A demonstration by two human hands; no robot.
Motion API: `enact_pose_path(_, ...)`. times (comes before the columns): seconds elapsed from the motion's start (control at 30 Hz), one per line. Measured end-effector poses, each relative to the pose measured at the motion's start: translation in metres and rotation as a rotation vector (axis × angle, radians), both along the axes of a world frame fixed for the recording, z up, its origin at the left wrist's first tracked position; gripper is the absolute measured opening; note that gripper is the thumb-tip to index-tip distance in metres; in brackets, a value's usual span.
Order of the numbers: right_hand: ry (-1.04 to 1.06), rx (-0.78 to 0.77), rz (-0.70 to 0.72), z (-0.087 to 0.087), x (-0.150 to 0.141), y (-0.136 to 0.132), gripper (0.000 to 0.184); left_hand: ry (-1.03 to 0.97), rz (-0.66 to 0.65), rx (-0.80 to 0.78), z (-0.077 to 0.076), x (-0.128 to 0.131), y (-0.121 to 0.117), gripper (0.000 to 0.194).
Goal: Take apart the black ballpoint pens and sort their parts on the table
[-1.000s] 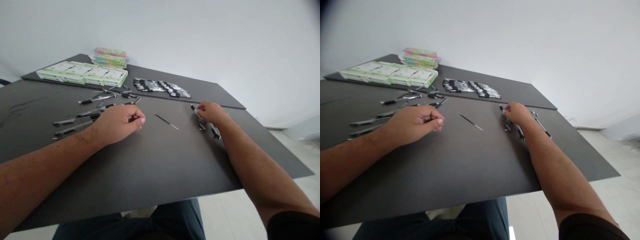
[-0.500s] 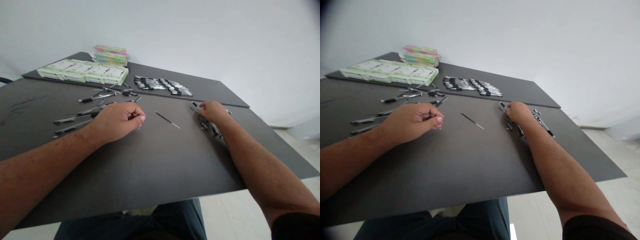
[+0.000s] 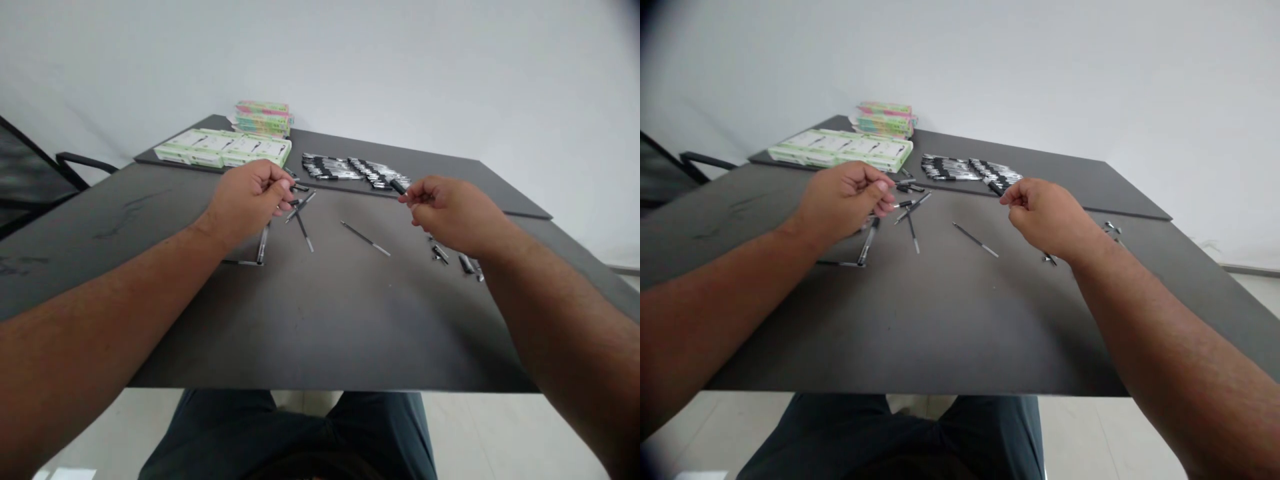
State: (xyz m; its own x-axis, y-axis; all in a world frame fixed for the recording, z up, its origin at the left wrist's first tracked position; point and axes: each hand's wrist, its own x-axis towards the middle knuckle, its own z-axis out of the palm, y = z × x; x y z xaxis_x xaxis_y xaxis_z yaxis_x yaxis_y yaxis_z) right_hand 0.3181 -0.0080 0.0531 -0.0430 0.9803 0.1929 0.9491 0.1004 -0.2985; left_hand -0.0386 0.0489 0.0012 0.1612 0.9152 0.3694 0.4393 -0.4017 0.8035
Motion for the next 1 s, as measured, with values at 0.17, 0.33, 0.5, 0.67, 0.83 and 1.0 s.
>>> enact_pose_path(0.17,0.037,0.046,0.093,0.001,-0.034,-0.016,0.026,-0.042,0.109,0.022,0.003,-0.011,0.011,0.014)
enact_pose_path(0.33,0.049,0.107,0.165,-0.031,-0.036,-0.015,0.025,-0.043,0.174,0.017,0.006,-0.017,0.017,0.015)
enact_pose_path(0.5,0.052,0.057,0.204,-0.064,-0.024,-0.006,0.023,-0.028,0.184,-0.019,0.007,-0.021,0.019,0.012)
enact_pose_path(0.67,0.065,0.061,0.177,-0.066,-0.019,-0.005,0.026,-0.023,0.196,-0.015,0.008,-0.027,0.023,0.012)
enact_pose_path(0.83,0.083,0.117,0.239,-0.062,-0.019,-0.011,0.028,-0.064,0.243,0.054,0.009,-0.039,0.033,0.021)
enact_pose_path(1.0,0.093,0.102,0.246,-0.064,-0.020,-0.012,0.028,-0.055,0.267,0.070,0.009,-0.050,0.039,0.022)
